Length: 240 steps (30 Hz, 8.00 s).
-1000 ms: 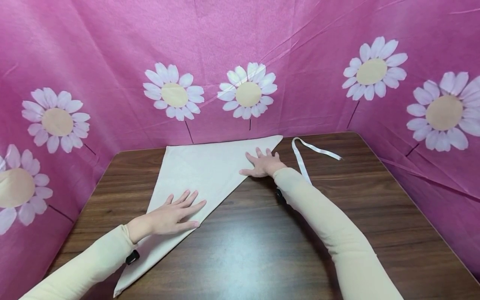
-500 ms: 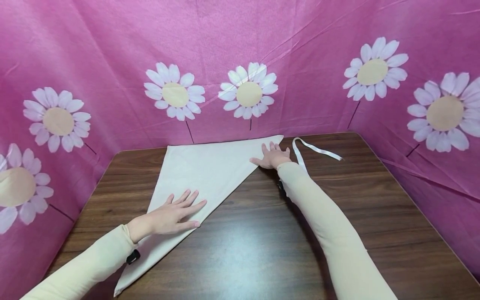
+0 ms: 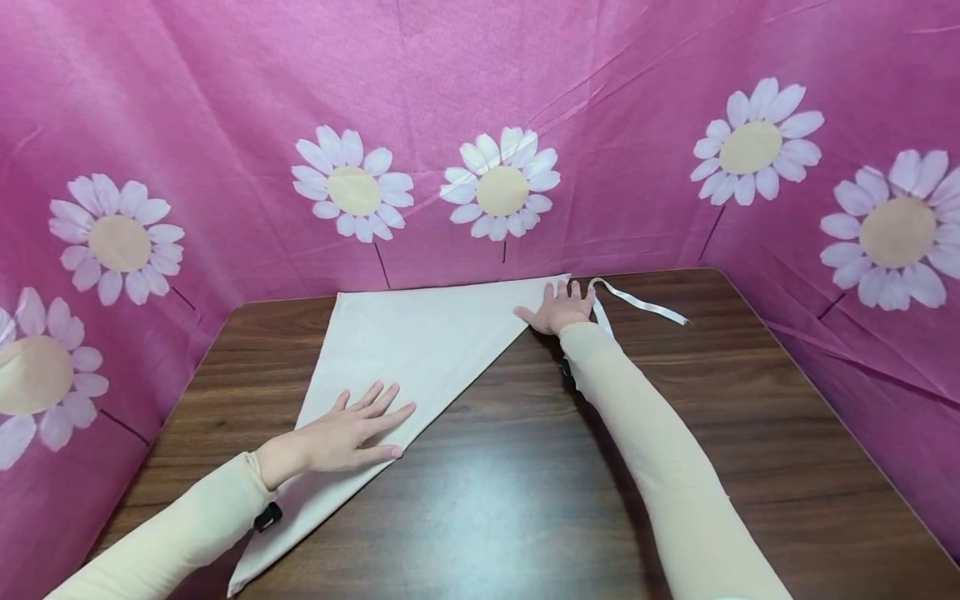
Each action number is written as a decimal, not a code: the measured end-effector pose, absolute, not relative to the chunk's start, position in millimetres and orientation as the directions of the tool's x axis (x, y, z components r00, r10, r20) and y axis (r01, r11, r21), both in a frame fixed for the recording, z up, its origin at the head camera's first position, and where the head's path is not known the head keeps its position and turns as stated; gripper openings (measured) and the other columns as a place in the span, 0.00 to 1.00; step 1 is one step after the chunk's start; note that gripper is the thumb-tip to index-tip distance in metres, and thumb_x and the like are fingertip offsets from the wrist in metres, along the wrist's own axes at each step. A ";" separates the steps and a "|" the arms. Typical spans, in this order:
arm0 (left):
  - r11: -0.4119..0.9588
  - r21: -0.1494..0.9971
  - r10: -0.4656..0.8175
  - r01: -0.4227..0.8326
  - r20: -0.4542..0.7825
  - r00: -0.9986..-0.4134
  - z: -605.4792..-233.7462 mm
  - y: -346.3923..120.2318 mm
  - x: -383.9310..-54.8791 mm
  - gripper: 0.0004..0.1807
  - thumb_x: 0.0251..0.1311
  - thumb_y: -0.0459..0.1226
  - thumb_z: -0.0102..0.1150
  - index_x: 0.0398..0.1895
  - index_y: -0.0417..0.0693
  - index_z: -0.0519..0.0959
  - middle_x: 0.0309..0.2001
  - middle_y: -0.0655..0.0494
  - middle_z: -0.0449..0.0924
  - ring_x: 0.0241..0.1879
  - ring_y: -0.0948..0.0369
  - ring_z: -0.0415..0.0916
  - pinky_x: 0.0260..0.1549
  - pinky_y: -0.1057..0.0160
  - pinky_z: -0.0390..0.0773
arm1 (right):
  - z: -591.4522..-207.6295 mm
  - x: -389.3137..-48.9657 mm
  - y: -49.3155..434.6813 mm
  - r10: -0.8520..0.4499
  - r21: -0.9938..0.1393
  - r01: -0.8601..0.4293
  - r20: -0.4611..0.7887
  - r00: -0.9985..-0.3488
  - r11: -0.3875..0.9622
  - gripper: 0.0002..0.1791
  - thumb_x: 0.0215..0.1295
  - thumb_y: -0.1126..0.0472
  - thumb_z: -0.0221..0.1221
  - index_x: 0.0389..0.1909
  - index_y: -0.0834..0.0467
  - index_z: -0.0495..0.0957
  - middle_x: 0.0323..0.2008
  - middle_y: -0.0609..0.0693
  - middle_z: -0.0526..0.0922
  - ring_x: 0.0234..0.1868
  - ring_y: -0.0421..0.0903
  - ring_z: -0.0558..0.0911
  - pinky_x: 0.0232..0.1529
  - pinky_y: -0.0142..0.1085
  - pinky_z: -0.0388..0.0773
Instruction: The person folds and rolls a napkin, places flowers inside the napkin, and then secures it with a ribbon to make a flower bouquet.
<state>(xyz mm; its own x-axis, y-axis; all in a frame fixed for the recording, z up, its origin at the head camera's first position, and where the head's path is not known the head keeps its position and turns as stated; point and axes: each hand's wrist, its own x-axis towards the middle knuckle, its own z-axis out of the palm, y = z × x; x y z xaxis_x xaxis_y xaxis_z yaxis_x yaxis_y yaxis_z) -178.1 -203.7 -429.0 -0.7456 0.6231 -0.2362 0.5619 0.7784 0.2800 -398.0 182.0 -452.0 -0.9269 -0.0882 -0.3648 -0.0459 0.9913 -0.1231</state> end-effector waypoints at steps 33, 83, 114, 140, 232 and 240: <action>0.768 0.314 0.633 0.557 -0.246 -0.734 -429.3 -206.7 -178.7 0.37 0.73 0.63 0.43 0.81 0.63 0.55 0.81 0.46 0.41 0.79 0.44 0.34 0.67 0.26 0.37 | -430.0 -394.4 188.3 -0.154 -0.204 -0.080 -0.377 -0.913 0.976 0.70 0.56 0.14 0.43 0.77 0.71 0.43 0.76 0.76 0.37 0.77 0.70 0.40 0.73 0.64 0.33; 0.692 0.549 0.637 0.469 -0.159 -0.754 -424.6 -266.5 -109.0 0.45 0.65 0.57 0.62 0.78 0.46 0.60 0.78 0.30 0.42 0.76 0.34 0.35 0.67 0.27 0.35 | -433.3 -284.8 128.8 -0.495 -0.193 -0.457 -0.265 -0.828 0.868 0.46 0.79 0.36 0.41 0.79 0.67 0.46 0.78 0.69 0.42 0.79 0.63 0.43 0.74 0.60 0.41; 0.612 0.586 0.706 0.531 -0.102 -0.701 -438.8 -317.9 -94.3 0.78 0.23 0.64 0.81 0.81 0.48 0.51 0.77 0.24 0.32 0.71 0.22 0.24 0.56 0.20 0.21 | -433.1 -280.1 133.0 -0.476 -0.181 -0.441 -0.278 -0.834 0.879 0.46 0.79 0.36 0.41 0.79 0.66 0.44 0.78 0.69 0.43 0.79 0.62 0.44 0.75 0.59 0.41; 0.607 0.586 0.704 0.536 -0.084 -0.705 -438.4 -321.0 -94.7 0.77 0.25 0.68 0.78 0.81 0.48 0.51 0.77 0.24 0.34 0.69 0.19 0.26 0.56 0.19 0.23 | -431.8 -275.2 121.6 -0.394 -0.188 -0.353 -0.273 -0.878 0.917 0.52 0.74 0.27 0.35 0.80 0.65 0.43 0.79 0.65 0.41 0.80 0.58 0.42 0.73 0.64 0.38; 0.107 0.985 0.898 -0.133 -0.153 -0.413 -418.0 -331.6 -111.2 0.27 0.54 0.14 0.57 0.56 0.32 0.62 0.56 0.40 0.69 0.47 0.50 0.82 0.38 0.52 0.85 | -432.8 -171.2 -34.1 -0.948 -0.357 -0.882 -0.038 -0.316 0.308 0.03 0.67 0.57 0.65 0.40 0.46 0.84 0.37 0.36 0.80 0.41 0.31 0.75 0.43 0.27 0.71; 0.243 0.962 0.877 -0.126 -0.274 -0.394 -412.8 -328.4 -106.5 0.31 0.53 0.15 0.56 0.63 0.35 0.71 0.39 0.48 0.80 0.35 0.62 0.82 0.24 0.65 0.81 | -433.5 -171.4 -32.9 -0.948 -0.373 -0.877 -0.021 -0.318 0.302 0.03 0.67 0.57 0.66 0.40 0.48 0.85 0.36 0.37 0.80 0.39 0.29 0.75 0.44 0.24 0.69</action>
